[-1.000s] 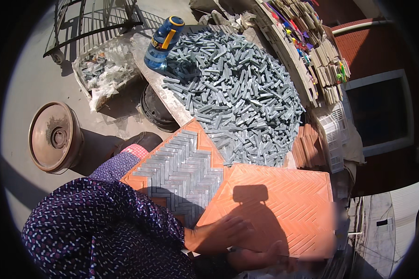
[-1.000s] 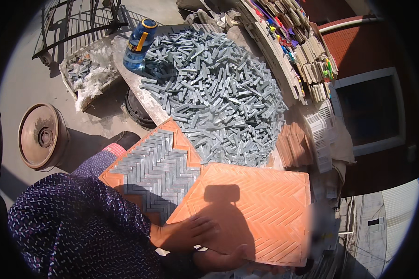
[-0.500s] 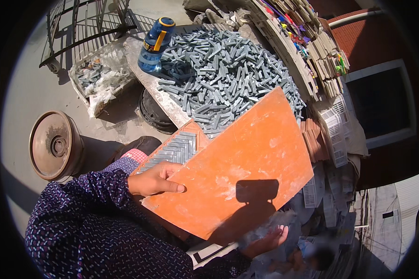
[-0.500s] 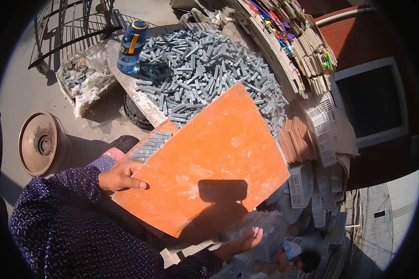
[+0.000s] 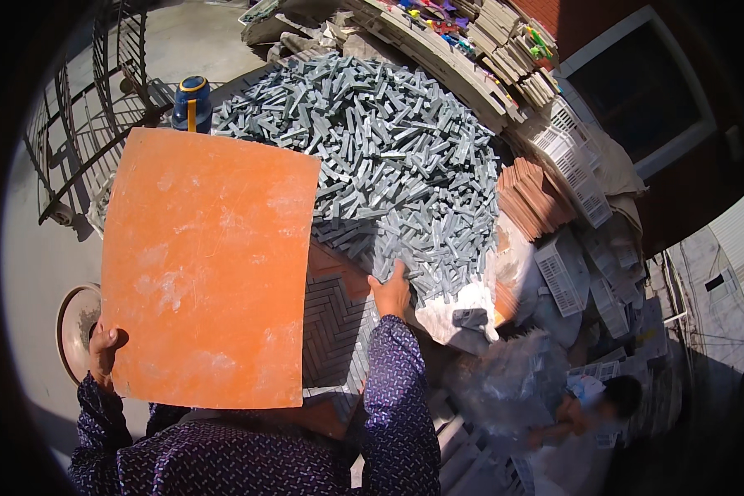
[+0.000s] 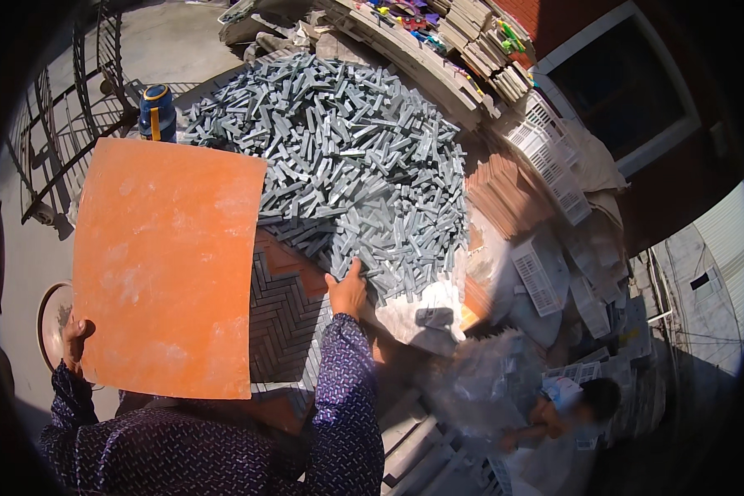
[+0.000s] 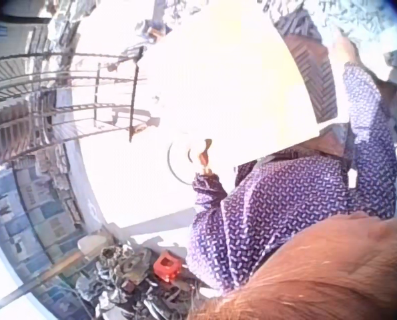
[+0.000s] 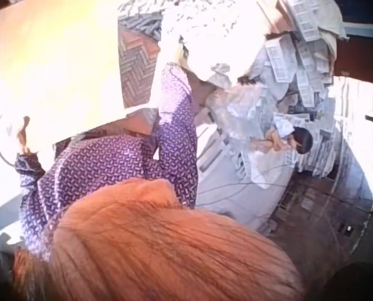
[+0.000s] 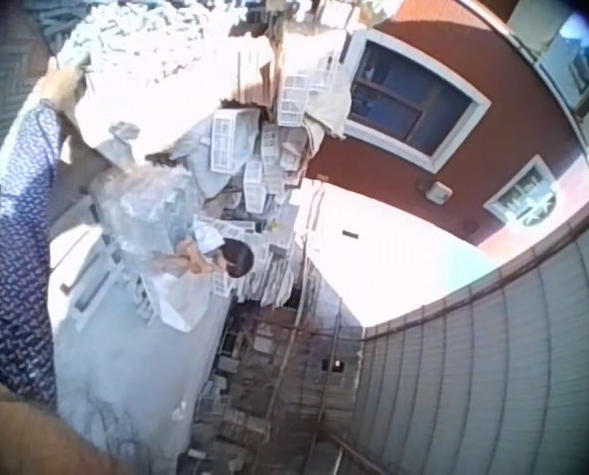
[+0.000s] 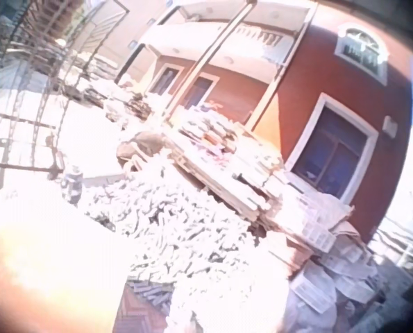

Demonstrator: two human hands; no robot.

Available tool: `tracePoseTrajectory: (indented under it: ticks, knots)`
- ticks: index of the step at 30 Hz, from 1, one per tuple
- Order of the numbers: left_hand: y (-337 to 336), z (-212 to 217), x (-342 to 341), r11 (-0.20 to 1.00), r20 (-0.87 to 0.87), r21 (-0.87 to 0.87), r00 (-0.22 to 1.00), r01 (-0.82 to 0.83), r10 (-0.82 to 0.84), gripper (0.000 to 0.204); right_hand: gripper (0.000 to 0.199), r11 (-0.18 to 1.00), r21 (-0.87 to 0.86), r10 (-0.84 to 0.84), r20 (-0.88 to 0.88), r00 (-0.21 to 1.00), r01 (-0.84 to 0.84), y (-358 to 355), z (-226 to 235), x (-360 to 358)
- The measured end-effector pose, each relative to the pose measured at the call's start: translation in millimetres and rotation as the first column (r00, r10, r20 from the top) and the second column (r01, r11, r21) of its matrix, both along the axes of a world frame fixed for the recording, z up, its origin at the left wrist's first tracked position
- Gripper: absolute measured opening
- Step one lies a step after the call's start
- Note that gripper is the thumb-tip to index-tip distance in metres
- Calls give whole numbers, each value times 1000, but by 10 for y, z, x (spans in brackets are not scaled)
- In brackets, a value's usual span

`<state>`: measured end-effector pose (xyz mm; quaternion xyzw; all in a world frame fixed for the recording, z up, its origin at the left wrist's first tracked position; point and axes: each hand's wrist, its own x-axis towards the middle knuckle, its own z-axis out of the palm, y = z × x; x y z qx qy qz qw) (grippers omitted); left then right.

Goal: The person arranges small gray rectangular tiles by hand on an orange square board in a herringbone pattern. The person picks tiles from a large pile and places them one by one, then flips the board to show the completed pattern.

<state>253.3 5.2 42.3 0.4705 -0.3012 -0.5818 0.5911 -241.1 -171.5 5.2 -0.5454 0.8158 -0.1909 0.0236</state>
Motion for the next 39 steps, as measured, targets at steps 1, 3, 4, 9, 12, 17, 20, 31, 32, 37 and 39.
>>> tracePoseTrajectory:
  ticks: [1,3,4,9,12,17,20,31,32,37,39]
  knots:
    - [-3,-14,-49,999,-39,11,998,-38,39,84,61,1000,-10,-2,3,1000,2,-52,-12,46]
    - [-3,5,-113,999,-123,16,991,-51,52,81,48,992,-122,39,126,991,-23,-136,-138,-98]
    - [-28,20,-134,1000,-171,7,985,-19,20,79,42,983,-180,61,182,981,-27,-176,-190,-210]
    - [-69,23,-184,992,-286,26,952,126,-113,72,80,827,-479,449,878,168,295,-285,389,-374]
    - [-130,189,-431,971,-360,28,908,239,-213,70,82,799,-484,381,866,323,356,-248,754,-416]
    - [-67,69,-656,947,-548,53,802,316,-237,60,57,966,-186,241,904,353,-182,884,561,61]
    - [-156,24,-741,873,-579,136,753,468,-313,59,72,916,-281,343,918,197,-286,1821,284,367]
    - [-433,-300,-1161,809,-516,215,767,548,-382,33,60,963,-251,212,932,295,100,2064,115,376]
    - [-437,-298,-1224,809,-518,236,774,538,-364,33,60,965,-246,208,928,309,90,2048,124,340]
    - [-578,-424,-1352,852,-300,225,866,472,-400,30,58,962,-257,210,912,351,92,2022,10,251]
    - [-647,-604,-1325,887,-33,188,906,421,-423,29,57,966,-242,200,924,327,92,2000,2,287]
